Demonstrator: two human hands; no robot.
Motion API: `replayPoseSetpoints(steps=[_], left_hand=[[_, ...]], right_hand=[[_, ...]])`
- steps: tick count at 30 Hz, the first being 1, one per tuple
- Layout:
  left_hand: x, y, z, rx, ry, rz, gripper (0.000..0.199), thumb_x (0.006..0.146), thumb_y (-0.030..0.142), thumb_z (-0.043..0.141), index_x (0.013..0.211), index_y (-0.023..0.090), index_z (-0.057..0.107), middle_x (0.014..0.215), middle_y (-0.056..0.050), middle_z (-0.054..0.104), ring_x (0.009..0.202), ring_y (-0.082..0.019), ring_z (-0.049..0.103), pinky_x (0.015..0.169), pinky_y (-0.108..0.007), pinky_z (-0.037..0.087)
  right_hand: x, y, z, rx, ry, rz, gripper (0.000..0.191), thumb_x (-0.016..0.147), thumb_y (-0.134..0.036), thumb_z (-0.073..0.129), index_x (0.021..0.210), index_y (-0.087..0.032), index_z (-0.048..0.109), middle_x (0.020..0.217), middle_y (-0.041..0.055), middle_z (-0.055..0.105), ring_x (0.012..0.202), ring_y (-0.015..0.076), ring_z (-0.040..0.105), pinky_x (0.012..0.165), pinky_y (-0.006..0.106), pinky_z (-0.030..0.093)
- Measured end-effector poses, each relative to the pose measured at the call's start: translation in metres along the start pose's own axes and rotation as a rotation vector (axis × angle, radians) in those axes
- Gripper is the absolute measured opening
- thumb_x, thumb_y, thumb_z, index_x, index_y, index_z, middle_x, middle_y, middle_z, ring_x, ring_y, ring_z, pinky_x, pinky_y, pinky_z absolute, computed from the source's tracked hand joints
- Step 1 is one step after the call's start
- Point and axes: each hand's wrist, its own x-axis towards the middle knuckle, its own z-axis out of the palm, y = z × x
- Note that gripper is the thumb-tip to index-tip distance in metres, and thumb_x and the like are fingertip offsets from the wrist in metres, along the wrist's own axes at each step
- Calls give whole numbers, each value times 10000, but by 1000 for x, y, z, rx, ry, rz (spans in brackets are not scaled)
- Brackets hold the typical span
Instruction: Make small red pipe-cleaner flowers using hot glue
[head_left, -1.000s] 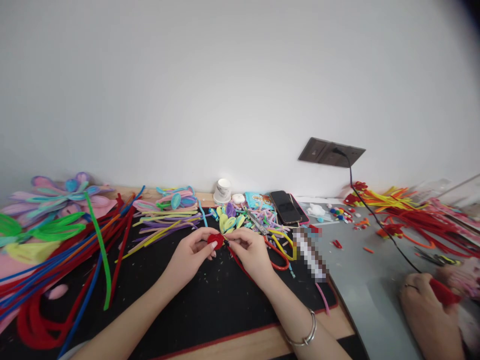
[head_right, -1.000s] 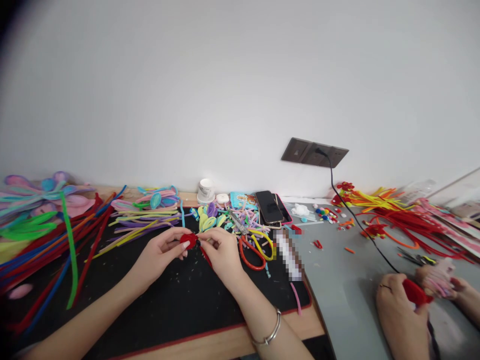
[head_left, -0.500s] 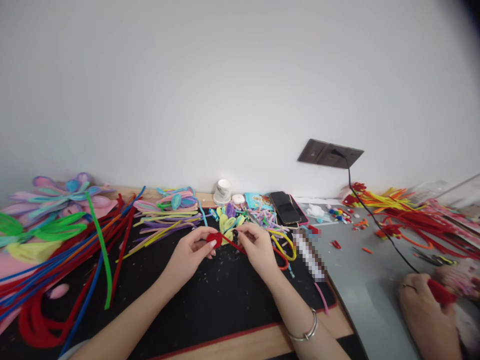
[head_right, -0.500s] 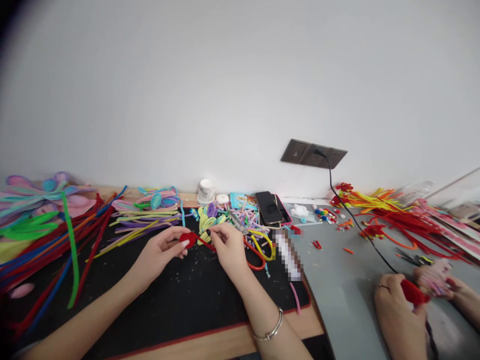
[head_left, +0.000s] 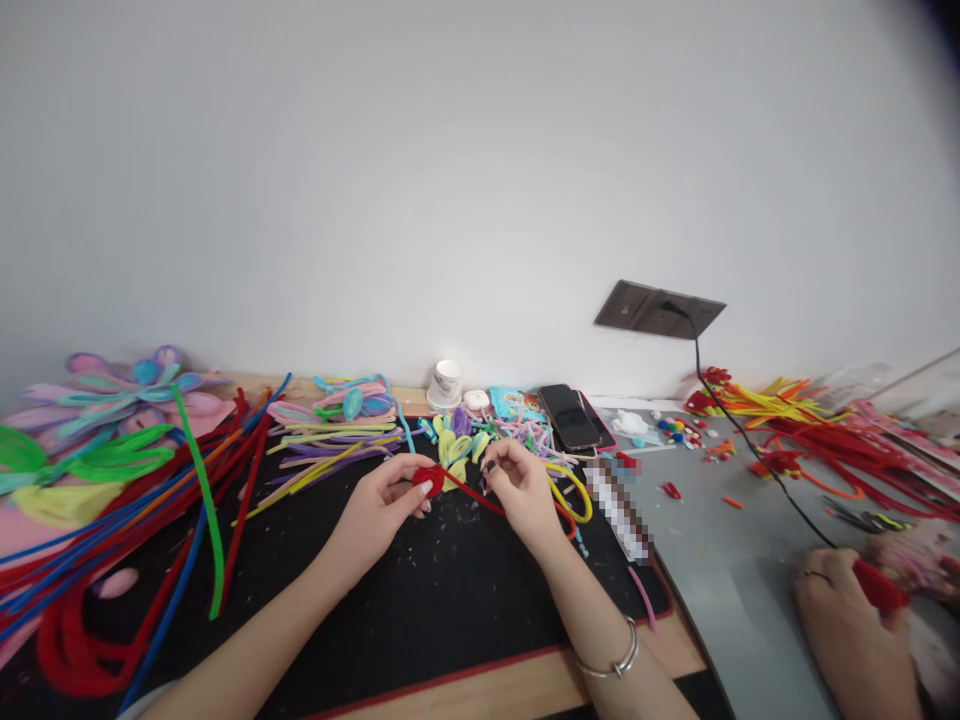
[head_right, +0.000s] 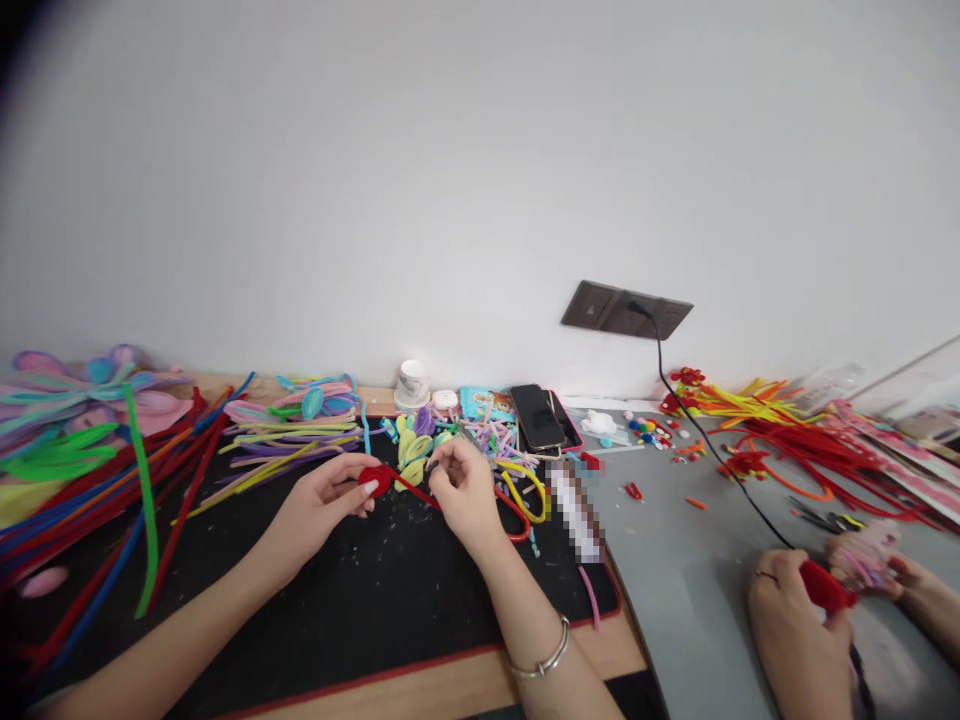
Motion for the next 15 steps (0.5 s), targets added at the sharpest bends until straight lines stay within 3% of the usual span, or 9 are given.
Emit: replayPoseSetpoints(steps=[3,6,9,12,15], left_hand=[[0,0,-1,-1,-13,-4,284,719,335,655,945,169,609,724,-2,622,592,-143,599,593,-280,498],[0,1,-1,3,-12,8,273,724,334,651,937,168,611,712,-3,614,583,-142,594,579,-279,498],[-1,2,-1,2,-10,21,270,713,334,657,922,168,618,723,-7,607,574,-144,591,564,-282,499],[-1,2,-1,3,-8,21,265,711,331,654,919,170,620,728,-7,609,577,-143,591,564,-280,499],[0,3,0,5,1,14,261,710,332,655,915,173,623,729,-5,616,573,-140,592,564,-278,497]], right_hand=[[3,0,-5,-56,33,-29,25,703,-172,482,703,-195,492,650,-28,490,524,106,465,511,229,414],[11,0,-25,-309,151,-59,95,742,-170,426,744,-190,519,702,8,568,604,143,541,587,265,448],[24,7,-61,-666,236,-69,281,800,-232,437,1061,-177,526,985,93,655,930,225,596,815,365,457],[36,23,-99,-969,246,-1,501,806,-275,470,1277,-121,399,1235,187,565,1207,279,462,978,454,356],[40,40,-122,-1156,229,131,595,804,-309,501,1342,-122,329,1293,188,537,1309,345,319,1017,594,223]])
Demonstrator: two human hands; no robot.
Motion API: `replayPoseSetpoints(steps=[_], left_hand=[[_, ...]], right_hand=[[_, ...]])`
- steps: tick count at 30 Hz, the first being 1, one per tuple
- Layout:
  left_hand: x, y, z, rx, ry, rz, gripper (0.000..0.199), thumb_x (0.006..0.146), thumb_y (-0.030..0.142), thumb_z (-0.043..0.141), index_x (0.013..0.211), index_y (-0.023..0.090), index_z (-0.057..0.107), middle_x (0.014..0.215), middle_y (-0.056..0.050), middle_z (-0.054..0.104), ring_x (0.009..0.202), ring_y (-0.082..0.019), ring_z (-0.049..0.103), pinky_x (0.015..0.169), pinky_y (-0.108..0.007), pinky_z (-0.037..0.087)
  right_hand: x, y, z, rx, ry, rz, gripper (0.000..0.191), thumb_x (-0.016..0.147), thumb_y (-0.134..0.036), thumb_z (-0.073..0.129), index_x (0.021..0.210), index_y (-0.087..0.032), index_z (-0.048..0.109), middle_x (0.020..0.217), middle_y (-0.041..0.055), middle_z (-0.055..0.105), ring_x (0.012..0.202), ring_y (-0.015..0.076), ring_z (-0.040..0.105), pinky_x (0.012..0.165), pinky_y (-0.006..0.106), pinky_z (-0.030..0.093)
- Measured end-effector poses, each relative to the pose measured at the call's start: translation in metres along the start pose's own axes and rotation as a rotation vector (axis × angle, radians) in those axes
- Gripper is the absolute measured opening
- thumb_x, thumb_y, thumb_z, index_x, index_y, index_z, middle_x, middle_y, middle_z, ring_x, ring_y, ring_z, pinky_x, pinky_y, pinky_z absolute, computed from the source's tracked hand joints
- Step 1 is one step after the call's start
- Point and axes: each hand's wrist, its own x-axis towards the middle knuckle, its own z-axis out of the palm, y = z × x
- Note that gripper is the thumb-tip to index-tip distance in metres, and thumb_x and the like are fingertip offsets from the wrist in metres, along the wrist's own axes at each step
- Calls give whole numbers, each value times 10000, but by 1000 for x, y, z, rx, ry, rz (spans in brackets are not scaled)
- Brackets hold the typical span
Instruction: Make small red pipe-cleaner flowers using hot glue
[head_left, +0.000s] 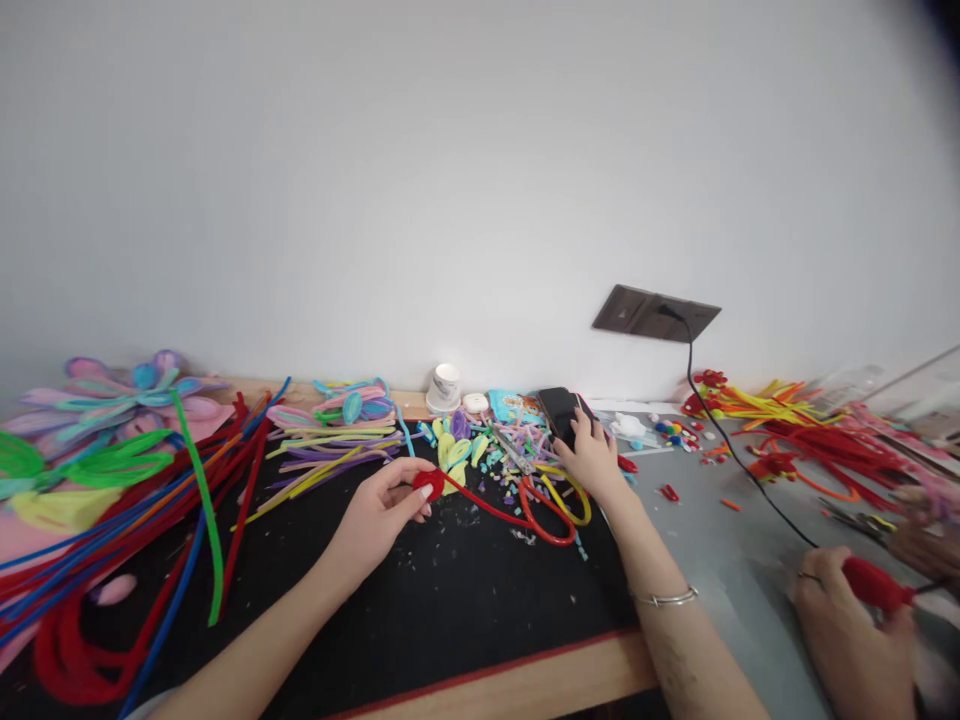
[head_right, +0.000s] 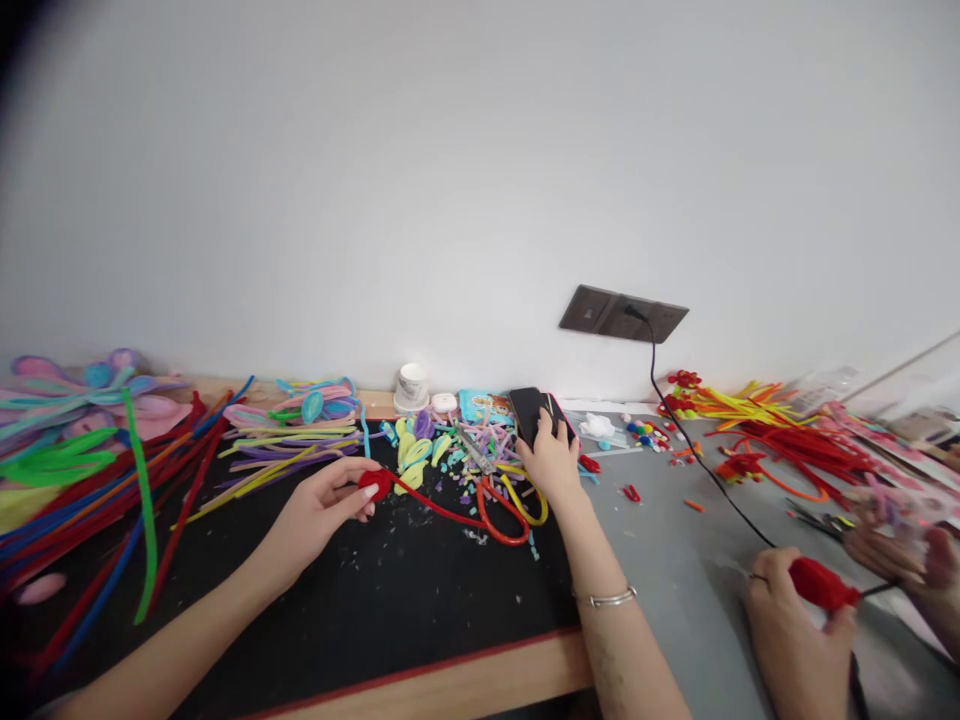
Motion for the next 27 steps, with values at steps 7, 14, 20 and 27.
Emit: replayPoseSetpoints(steps=[7,14,20,27], left_hand=[[1,-4,-1,1,-10,0,251,736,322,641,935,170,619,749,-10,620,588,-135,590,581,-281,502],[0,-2,-2,6,-13,-8,241,747,312,633,941,169,615,748,-5,610,593,-131,586,583,-272,501],[0,-3,-1,4,-13,-6,242,737,313,638,929,168,619,751,-6,611,583,-129,585,577,-272,502],[1,-5,-1,-2,-36,-5,236,757,312,627,943,169,605,750,2,595,589,-123,577,583,-270,490]], right_hand=[[-7,8,5,-27,62,-48,588,826,-325,459,1353,-134,283,1280,175,556,1304,328,335,1017,631,177],[-13,15,4,23,152,-47,629,764,-302,498,1332,-124,293,1264,177,560,1267,321,390,1033,582,216],[-10,18,8,16,153,-57,622,769,-337,489,1323,-126,300,1296,190,518,1274,338,373,1030,589,206],[-3,18,18,-17,137,-67,634,772,-374,505,1317,-113,315,1304,186,511,1284,359,337,1025,606,189]])
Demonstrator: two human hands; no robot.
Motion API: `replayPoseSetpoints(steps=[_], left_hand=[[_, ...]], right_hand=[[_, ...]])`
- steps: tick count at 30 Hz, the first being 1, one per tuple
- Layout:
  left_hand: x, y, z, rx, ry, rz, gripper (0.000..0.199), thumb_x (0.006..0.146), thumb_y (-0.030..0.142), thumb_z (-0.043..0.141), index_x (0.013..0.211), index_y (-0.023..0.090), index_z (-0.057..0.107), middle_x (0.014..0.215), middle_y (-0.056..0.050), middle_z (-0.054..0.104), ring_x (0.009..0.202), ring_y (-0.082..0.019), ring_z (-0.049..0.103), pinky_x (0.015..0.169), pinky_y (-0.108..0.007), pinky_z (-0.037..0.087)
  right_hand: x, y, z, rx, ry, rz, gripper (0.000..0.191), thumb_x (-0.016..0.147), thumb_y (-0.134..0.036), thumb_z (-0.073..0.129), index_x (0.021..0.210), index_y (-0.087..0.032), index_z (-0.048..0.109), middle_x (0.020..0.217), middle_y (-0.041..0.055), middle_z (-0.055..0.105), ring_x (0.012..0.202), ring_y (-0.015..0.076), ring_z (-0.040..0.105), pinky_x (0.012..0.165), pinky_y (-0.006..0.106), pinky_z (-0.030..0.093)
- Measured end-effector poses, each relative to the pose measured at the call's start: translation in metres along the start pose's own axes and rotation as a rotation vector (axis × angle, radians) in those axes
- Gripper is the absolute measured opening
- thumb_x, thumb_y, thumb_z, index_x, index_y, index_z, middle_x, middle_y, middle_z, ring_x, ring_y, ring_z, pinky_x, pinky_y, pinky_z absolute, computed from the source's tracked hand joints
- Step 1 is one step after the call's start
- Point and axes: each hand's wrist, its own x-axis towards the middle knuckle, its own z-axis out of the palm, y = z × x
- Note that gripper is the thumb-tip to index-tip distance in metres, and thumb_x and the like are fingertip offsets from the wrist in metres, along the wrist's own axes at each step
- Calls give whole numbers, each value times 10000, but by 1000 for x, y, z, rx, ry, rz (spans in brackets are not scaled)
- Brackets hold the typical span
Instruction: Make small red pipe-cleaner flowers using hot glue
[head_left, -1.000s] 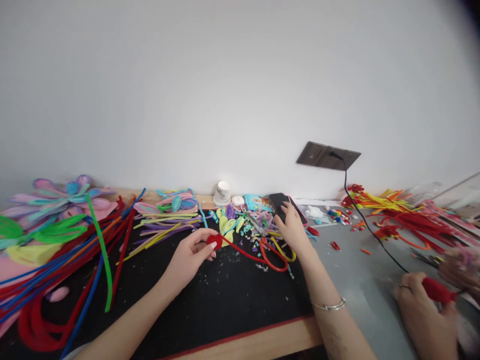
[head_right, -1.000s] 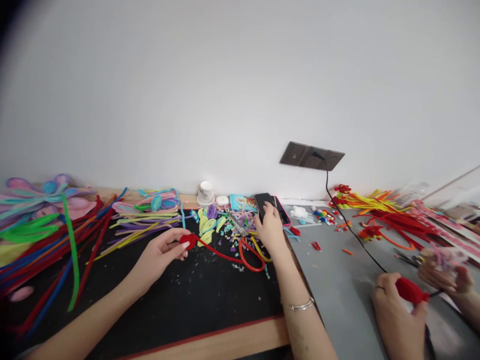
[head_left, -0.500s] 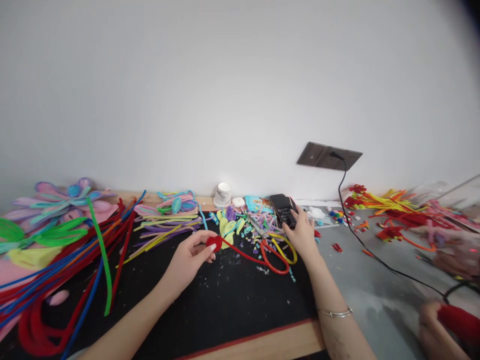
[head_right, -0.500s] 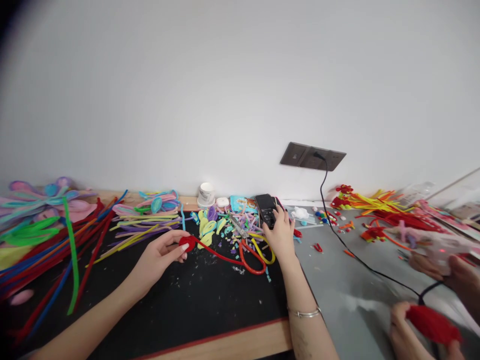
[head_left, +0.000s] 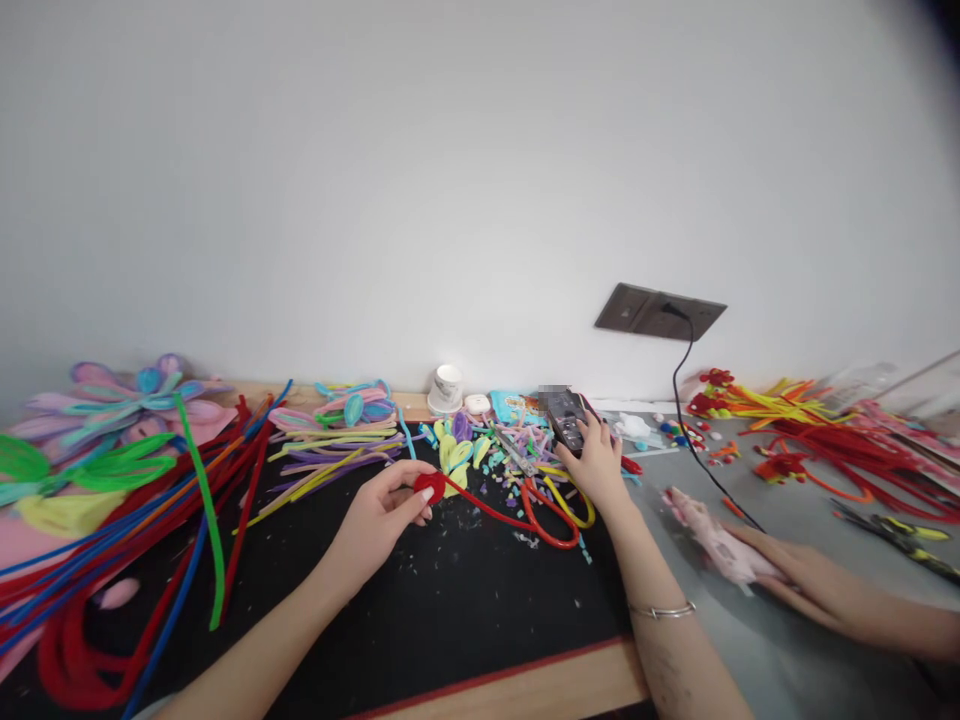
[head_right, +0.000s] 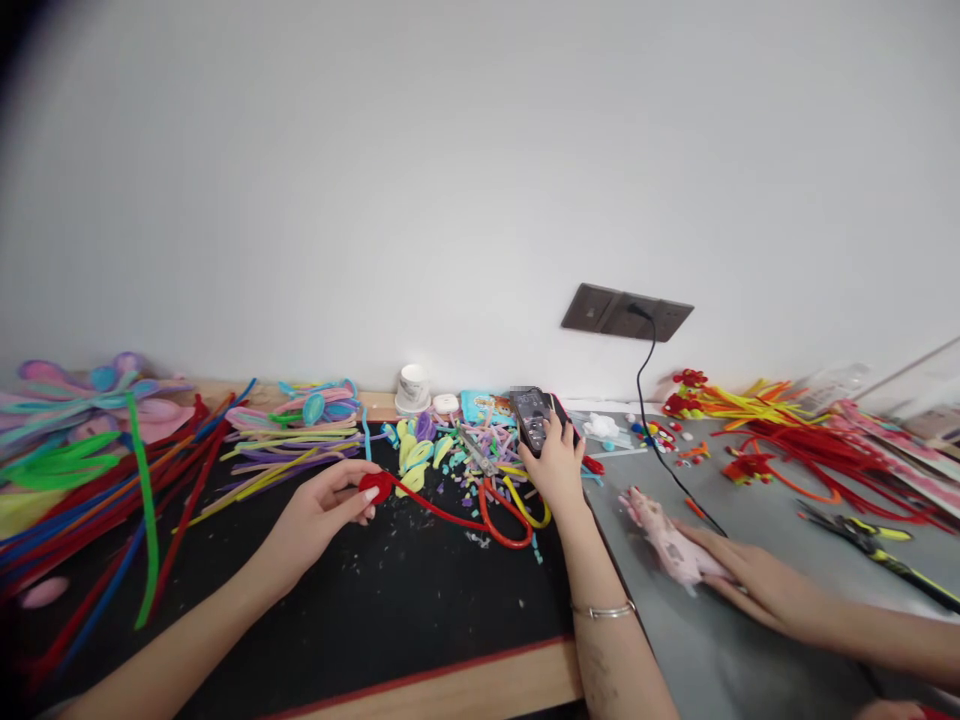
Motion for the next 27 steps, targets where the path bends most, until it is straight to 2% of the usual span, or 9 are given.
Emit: replayPoseSetpoints(steps=[4,7,10,13,16,20,27], left_hand=[[0,1,0,-2,2,-1,231,759,309,624,940,167,605,749,1,592,589,-124,574,587,-274,490],[0,0,0,-8,-3,-2,238,754,302,628,949,168,602,763,-1,600,596,-124,578,587,-269,486],[0,-1,0,-13,-1,-9,238,748,300,633,941,164,602,757,0,601,588,-121,578,582,-265,483],[0,0,0,-16,-3,-8,238,747,302,633,939,164,601,750,3,597,588,-120,578,584,-264,483],[0,0,0,-15,0,-3,240,747,305,634,940,165,602,750,3,599,590,-121,579,585,-267,486],[-1,0,0,-10,6,-6,231,746,307,637,928,167,608,748,2,600,583,-119,579,580,-264,485],[0,-1,0,-10,-2,-5,237,749,308,632,940,170,607,748,3,601,587,-121,578,583,-264,487]], right_hand=[[0,-1,-4,42,64,-22,622,783,-350,502,1324,-108,314,1343,198,465,1285,351,351,1028,586,221],[-3,-11,-13,135,113,-45,586,796,-312,489,1324,-122,320,1320,206,483,1259,328,408,1031,570,242],[-6,-26,-23,250,100,-76,521,818,-283,468,1306,-149,344,1259,186,545,1205,292,490,1028,531,285],[-6,-33,-25,270,71,-80,526,827,-281,461,1316,-141,325,1260,185,556,1222,289,482,1042,533,266],[-1,-24,-18,143,54,-38,595,821,-309,469,1345,-103,276,1266,199,554,1282,330,396,1044,602,193],[3,-5,-7,-4,-1,12,616,822,-356,468,1347,-101,274,1293,195,533,1307,339,341,1035,618,184],[3,-1,-3,-4,-55,51,650,824,-385,450,1369,-101,238,1294,182,542,1321,331,312,1035,630,160]])
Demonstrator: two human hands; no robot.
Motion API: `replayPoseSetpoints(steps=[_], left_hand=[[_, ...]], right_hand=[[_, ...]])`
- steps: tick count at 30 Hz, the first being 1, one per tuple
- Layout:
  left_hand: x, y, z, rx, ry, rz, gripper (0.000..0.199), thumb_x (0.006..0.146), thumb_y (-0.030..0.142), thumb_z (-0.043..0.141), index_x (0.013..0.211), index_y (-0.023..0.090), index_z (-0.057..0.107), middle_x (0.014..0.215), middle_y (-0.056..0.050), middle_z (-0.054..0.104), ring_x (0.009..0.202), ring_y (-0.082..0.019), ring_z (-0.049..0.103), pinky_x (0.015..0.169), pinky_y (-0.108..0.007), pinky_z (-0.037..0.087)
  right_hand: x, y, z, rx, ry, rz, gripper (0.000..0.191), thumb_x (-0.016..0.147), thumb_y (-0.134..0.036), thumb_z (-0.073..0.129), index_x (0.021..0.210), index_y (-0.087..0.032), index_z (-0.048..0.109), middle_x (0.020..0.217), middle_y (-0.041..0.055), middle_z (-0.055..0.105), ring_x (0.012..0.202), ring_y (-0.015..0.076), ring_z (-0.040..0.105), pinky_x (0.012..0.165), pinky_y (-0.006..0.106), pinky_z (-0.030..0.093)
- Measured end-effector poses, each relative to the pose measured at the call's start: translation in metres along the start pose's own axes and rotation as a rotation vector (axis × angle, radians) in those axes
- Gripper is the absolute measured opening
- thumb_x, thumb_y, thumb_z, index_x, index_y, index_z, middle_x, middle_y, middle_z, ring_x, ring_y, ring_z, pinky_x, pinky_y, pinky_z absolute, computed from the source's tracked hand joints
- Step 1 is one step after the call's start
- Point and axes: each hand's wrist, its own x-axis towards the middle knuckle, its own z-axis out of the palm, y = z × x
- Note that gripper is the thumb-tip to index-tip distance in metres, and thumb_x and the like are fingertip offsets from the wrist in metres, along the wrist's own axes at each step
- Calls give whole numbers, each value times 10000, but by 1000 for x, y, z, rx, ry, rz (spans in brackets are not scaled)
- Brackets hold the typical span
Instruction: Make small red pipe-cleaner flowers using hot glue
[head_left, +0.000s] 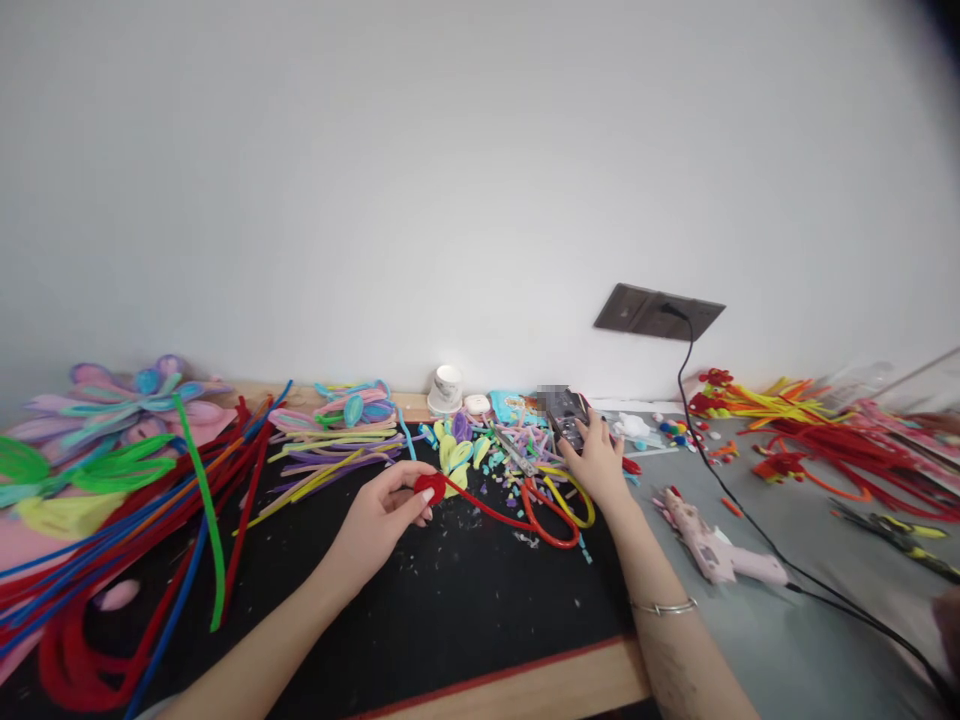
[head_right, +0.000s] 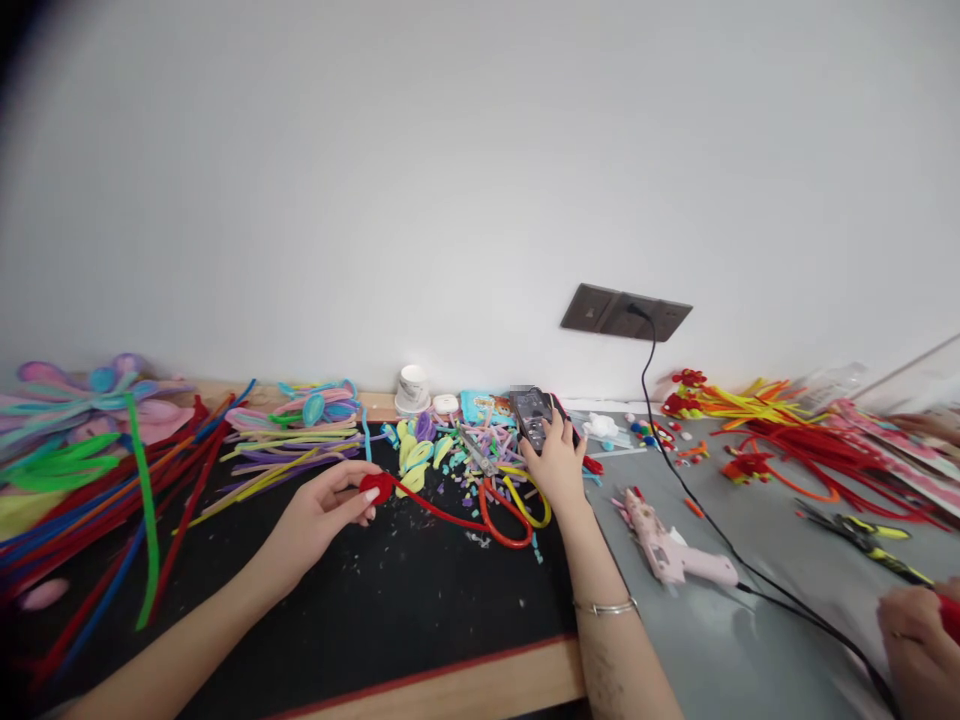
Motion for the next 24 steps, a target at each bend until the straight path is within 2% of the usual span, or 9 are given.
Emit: replayPoseSetpoints(steps=[5,11,13,15,17,21,24], left_hand=[[0,2,0,12,-2,1,227,751,306,630,931,169,609,740,2,598,585,-124,578,580,-265,485],[0,-1,-1,1,-6,6,235,745,309,633,933,171,609,743,0,604,580,-125,581,575,-264,488],[0,-1,-1,2,-4,5,236,741,310,635,930,171,612,747,-1,604,581,-126,582,575,-264,490],[0,0,0,5,1,5,233,742,311,635,926,171,614,757,-3,605,586,-128,583,576,-265,491],[-1,2,0,6,4,3,229,742,310,635,923,170,615,755,-3,605,588,-128,583,578,-264,490],[-1,4,1,10,15,3,243,732,315,641,926,171,619,742,-3,611,585,-135,585,580,-273,496],[-1,4,0,11,24,7,246,727,307,639,929,168,616,755,-12,628,593,-138,590,588,-278,502]], right_hand=[[1,1,0,33,41,6,651,812,-368,458,1364,-103,239,1306,181,532,1327,325,313,1042,625,157],[-1,-4,-7,98,94,-16,611,797,-337,488,1336,-120,301,1287,191,544,1282,333,393,1034,632,168],[-5,-11,-14,194,93,-41,566,807,-318,487,1322,-136,340,1251,181,576,1219,319,474,1023,599,239],[-12,-24,-23,341,14,-67,495,830,-302,477,1299,-165,396,1188,153,624,1097,283,578,952,506,388],[-22,-43,-31,501,-142,-105,409,862,-292,456,1261,-203,460,1108,107,668,980,240,637,827,400,489],[-46,-92,-40,724,-414,-294,333,858,-233,491,1180,-213,573,1041,63,688,957,192,644,819,325,499],[-58,-123,-40,774,-512,-382,322,857,-195,495,1156,-199,613,981,53,702,850,168,659,765,284,506]])
